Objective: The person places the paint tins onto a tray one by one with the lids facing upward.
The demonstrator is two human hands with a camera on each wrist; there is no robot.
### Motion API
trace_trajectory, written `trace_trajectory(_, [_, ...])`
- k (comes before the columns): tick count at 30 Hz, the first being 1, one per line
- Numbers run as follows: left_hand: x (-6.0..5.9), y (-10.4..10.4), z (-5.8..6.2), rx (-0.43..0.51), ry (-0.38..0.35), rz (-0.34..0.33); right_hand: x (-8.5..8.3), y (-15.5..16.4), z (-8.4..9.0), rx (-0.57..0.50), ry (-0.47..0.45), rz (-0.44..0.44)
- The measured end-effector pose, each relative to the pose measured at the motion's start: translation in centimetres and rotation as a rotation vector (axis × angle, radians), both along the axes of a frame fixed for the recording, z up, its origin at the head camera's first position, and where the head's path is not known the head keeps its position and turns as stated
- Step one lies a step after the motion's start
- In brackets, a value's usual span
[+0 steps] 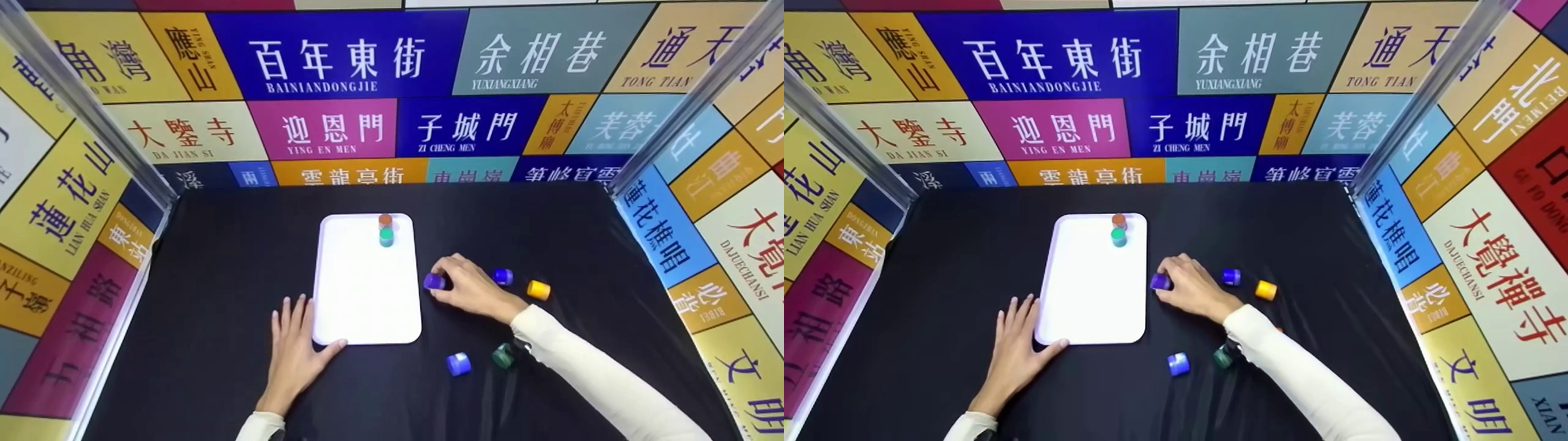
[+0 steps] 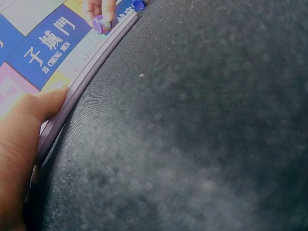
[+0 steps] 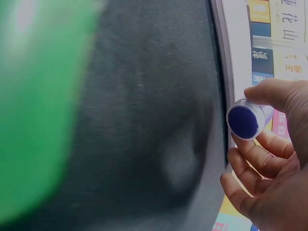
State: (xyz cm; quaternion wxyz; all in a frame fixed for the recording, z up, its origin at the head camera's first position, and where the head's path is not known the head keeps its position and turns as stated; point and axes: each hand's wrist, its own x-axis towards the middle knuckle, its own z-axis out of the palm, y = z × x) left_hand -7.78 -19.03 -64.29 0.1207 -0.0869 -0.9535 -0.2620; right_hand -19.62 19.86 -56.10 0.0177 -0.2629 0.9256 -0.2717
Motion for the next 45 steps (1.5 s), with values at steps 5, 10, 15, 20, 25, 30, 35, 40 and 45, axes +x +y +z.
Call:
trace_trajectory(5, [0.0,0.0,0.1,-0.001,0.004,0.0,-0.8,-0.9,0.7,0.032,0.018,0.054])
trace_trajectory(10, [-0.1,-0.1,0.0,-0.004,0.018,0.001,-1.8,-1.7,1.1,0.046,0.012,0.067])
trace_trajectory(15, [0.0,-0.1,-0.1,-0.011,0.015,0.002,-2.7,-2.5,0.8,0.026,-0.012,0.042])
trace_trajectory(20, [0.0,-0.1,-0.2,-0.012,0.014,0.004,-3.4,-3.5,0.4,-0.002,-0.044,0.007])
trace_trajectory(25, [0.0,-0.1,-0.1,-0.011,0.013,0.005,-3.9,-4.5,0.1,-0.026,-0.041,-0.018])
trace_trajectory(30, [-0.1,-0.1,0.0,-0.012,0.001,0.005,-4.3,-5.3,-0.3,-0.052,-0.022,-0.023])
trace_trajectory(35, [-0.1,-0.2,0.0,-0.008,0.005,0.006,-4.9,-6.3,-1.1,-0.104,0.004,-0.019])
trace_trajectory(40, [0.0,-0.2,0.0,-0.007,-0.004,0.007,-5.5,-7.4,-1.7,-0.163,-0.018,-0.039])
trace_trajectory(45, [0.0,-0.1,0.1,-0.005,-0.009,-0.001,-5.8,-8.3,-2.0,-0.201,-0.015,-0.075])
